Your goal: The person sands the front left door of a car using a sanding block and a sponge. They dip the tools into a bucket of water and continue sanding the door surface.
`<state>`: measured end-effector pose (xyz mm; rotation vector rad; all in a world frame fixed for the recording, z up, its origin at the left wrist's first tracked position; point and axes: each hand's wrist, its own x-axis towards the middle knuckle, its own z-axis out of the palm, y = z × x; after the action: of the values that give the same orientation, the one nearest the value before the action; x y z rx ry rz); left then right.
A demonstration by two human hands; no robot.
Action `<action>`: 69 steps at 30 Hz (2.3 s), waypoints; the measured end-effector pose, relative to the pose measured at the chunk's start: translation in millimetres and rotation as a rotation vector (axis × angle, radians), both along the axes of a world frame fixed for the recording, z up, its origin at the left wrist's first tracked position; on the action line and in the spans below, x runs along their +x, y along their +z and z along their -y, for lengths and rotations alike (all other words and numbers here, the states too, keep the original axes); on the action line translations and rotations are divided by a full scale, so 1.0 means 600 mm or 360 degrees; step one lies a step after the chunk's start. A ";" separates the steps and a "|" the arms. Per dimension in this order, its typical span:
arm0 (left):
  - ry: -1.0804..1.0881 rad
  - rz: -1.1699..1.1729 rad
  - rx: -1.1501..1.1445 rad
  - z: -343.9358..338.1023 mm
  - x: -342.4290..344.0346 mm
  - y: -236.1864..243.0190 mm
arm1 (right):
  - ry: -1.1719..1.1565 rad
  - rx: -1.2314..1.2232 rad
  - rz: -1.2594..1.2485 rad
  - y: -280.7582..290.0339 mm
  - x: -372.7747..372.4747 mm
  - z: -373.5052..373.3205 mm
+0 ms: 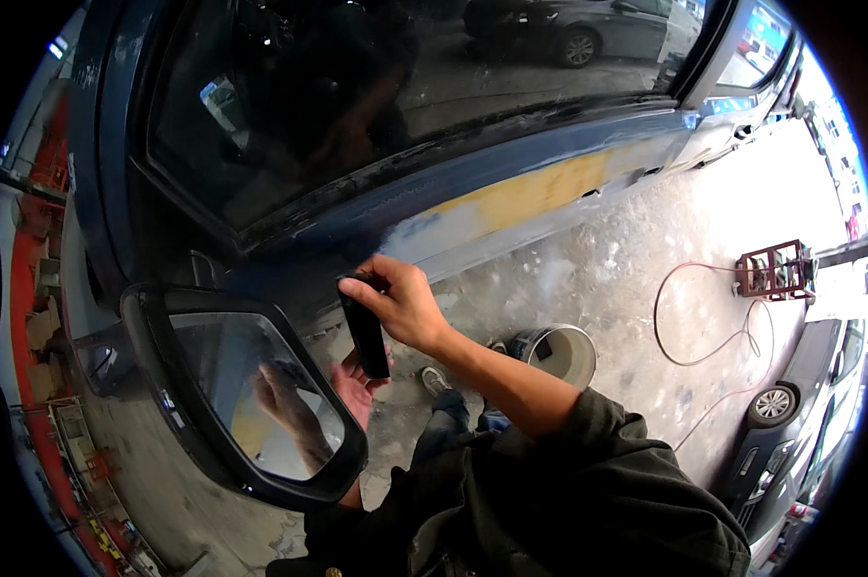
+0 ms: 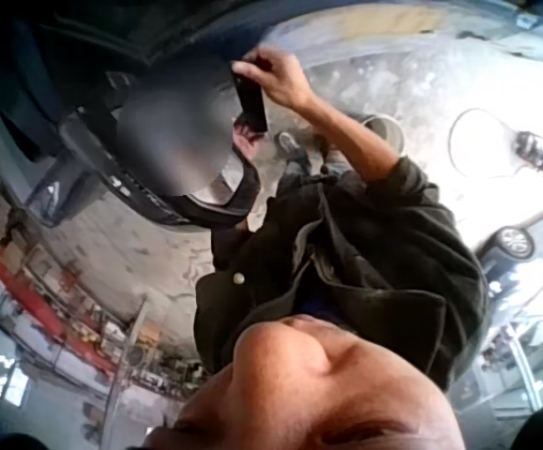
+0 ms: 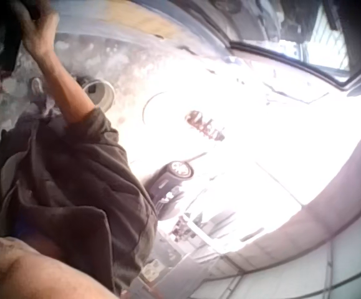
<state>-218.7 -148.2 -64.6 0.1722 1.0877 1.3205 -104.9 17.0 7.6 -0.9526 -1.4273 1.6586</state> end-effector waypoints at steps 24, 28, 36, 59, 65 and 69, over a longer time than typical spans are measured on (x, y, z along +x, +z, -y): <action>0.0441 -0.0656 0.0064 0.010 0.130 -0.014 | 0.0858 0.3164 0.1099 0.068 0.145 -0.217; 0.0470 -0.0612 -0.0076 0.038 0.144 -0.032 | 0.0946 0.3199 0.1251 0.048 0.070 -0.182; 0.0444 -0.0633 -0.0077 0.037 0.132 -0.024 | 0.0912 0.3218 0.1073 0.033 -0.020 -0.159; 0.0192 -0.0685 -0.0221 -0.003 0.121 -0.032 | 0.0687 0.3097 0.1027 0.058 0.042 -0.188; 0.0097 -0.0673 -0.0207 -0.027 0.148 -0.048 | 0.0731 0.3088 0.1070 0.065 0.214 -0.288; 0.0070 -0.0666 -0.0196 -0.061 0.183 -0.041 | 0.0769 0.3046 0.1226 0.096 0.357 -0.344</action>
<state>-108.9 -111.6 -89.5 0.3448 1.5292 1.2828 109.1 223.6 64.9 0.0412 -2.7638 -0.4728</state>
